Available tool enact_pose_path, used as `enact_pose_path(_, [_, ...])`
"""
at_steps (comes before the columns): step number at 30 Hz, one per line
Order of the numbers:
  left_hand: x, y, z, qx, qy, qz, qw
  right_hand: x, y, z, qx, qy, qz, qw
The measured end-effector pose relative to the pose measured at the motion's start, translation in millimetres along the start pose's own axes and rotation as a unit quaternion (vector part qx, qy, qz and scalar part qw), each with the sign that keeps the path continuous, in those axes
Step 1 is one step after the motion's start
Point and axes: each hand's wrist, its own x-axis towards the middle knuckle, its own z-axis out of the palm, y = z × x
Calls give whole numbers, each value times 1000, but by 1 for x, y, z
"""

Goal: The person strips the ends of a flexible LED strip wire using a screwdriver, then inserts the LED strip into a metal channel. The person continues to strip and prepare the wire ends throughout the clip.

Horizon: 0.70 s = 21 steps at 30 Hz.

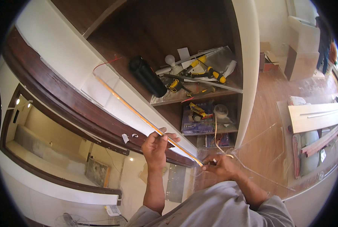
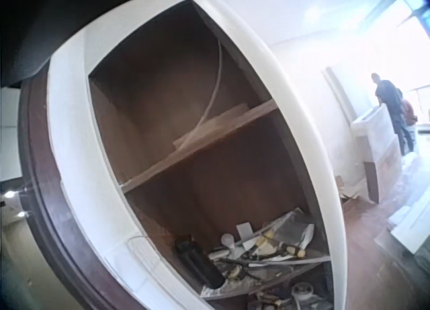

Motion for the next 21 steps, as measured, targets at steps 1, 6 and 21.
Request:
enact_pose_path(1, [-5, 2, -2, -1, -9, -1, 1000, -3, 3, -1, 6, 8, 4, 1000])
enact_pose_path(6, [-26, 4, -17, 84, -47, -11, 995, -18, 20, -13, -12, 30, -50, 998])
enact_pose_path(21, [-45, 35, 95, 472, -495, 115, 720, -52, -1, -107, -160, -83, -141, 974])
